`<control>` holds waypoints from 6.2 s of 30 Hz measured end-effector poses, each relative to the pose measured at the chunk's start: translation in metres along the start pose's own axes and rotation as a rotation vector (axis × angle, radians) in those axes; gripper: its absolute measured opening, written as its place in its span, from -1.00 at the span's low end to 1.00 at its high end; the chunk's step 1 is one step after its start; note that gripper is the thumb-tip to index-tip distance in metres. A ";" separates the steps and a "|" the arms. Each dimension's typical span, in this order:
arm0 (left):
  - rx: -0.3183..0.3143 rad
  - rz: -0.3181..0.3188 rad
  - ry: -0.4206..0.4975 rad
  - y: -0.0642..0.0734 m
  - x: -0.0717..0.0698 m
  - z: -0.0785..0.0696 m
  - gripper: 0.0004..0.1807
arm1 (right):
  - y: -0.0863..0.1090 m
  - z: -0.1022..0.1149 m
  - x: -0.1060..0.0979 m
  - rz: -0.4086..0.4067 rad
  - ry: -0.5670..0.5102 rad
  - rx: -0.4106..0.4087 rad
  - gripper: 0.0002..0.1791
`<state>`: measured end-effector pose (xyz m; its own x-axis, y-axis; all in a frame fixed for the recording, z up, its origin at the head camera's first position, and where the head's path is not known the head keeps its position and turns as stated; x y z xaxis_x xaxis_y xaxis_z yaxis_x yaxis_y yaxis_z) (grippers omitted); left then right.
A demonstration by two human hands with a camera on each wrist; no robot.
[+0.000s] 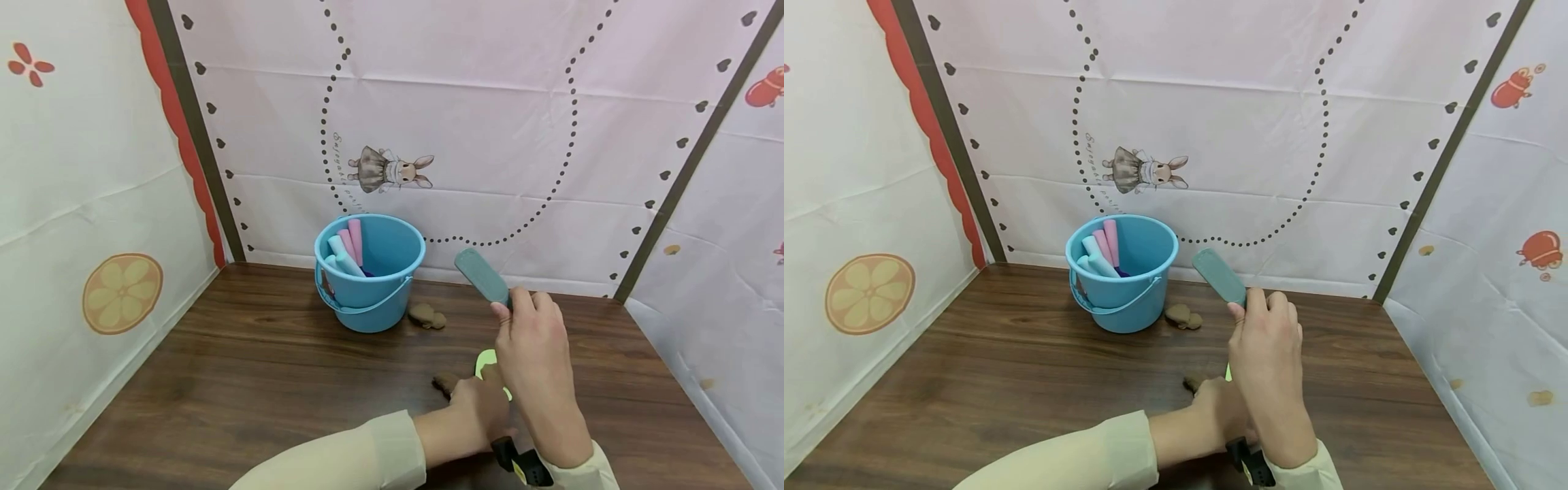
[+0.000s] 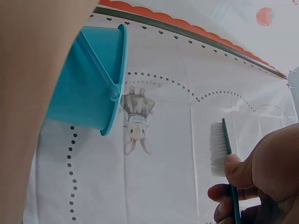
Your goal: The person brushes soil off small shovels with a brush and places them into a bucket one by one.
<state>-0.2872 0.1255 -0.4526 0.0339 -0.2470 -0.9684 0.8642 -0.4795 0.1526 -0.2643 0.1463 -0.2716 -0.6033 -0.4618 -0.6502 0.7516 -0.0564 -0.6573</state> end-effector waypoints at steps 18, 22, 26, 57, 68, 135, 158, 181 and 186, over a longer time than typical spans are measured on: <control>-0.034 0.009 0.144 -0.004 0.006 0.008 -0.60 | 0.000 0.002 0.001 0.024 -0.006 0.020 -0.74; -0.040 -0.001 0.255 0.000 0.003 0.024 -0.68 | 0.000 0.001 0.001 0.032 -0.003 0.016 -0.73; -0.035 -0.029 0.300 0.007 -0.006 0.041 -0.72 | 0.000 0.000 0.000 0.034 -0.002 0.019 -0.71; -0.015 -0.735 -0.108 0.084 -0.071 0.155 -0.84 | 0.006 0.007 0.019 0.117 0.026 0.016 -0.71; -0.169 -0.925 -0.040 0.106 -0.093 0.189 -0.79 | 0.022 0.040 0.042 0.100 0.079 -0.152 -0.70; -0.363 -0.833 0.131 0.107 -0.074 0.177 -0.67 | 0.024 0.017 0.066 0.078 0.231 -0.036 -0.83; -0.392 -0.707 0.114 0.107 -0.062 0.193 -0.66 | 0.038 0.037 0.089 0.183 0.232 -0.085 -0.79; -0.317 -0.645 0.131 0.110 -0.049 0.200 -0.69 | 0.041 0.043 0.095 0.280 0.212 -0.110 -0.79; -0.320 -0.673 0.121 0.114 -0.055 0.197 -0.68 | 0.037 0.030 0.099 0.267 0.236 -0.068 -0.78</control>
<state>-0.2896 -0.0814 -0.3429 -0.5137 0.1161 -0.8501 0.8209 -0.2217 -0.5263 -0.2883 0.0722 -0.3484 -0.4393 -0.2351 -0.8670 0.8761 0.1014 -0.4714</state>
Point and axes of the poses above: each hand's wrist, its own y-axis away from the middle knuckle, its own x-axis out of the palm, z = x × y, the point moved 9 cm from there along -y, towards the middle knuckle
